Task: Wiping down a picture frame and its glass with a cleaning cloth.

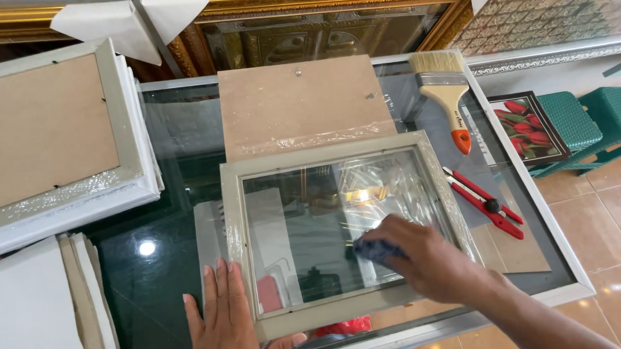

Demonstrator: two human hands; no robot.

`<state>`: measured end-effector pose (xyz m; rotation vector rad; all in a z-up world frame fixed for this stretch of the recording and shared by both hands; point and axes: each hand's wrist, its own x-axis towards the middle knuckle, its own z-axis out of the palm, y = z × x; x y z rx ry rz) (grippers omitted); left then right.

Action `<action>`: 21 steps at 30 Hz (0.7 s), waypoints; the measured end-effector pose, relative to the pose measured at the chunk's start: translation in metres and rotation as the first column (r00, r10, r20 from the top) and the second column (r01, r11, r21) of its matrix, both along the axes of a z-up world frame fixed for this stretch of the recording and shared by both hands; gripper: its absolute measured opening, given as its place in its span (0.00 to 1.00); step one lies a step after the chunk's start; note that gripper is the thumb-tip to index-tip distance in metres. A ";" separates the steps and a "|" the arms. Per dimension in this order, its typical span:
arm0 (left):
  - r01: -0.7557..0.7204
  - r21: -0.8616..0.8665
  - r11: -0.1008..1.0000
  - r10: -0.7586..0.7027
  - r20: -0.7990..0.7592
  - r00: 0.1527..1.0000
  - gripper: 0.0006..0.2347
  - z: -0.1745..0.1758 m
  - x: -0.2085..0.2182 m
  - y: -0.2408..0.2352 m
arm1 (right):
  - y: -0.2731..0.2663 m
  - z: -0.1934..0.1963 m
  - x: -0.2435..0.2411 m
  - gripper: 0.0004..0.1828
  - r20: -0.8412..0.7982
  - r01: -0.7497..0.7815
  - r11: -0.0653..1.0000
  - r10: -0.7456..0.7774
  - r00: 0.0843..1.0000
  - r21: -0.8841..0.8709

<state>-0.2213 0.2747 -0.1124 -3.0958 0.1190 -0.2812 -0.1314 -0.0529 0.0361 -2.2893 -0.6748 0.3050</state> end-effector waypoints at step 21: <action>0.053 -0.064 0.997 -0.052 0.010 0.999 0.68 0.021 -0.002 -0.005 | 0.010 -0.007 0.008 0.27 0.203 0.559 0.467 -0.614 0.763 -0.686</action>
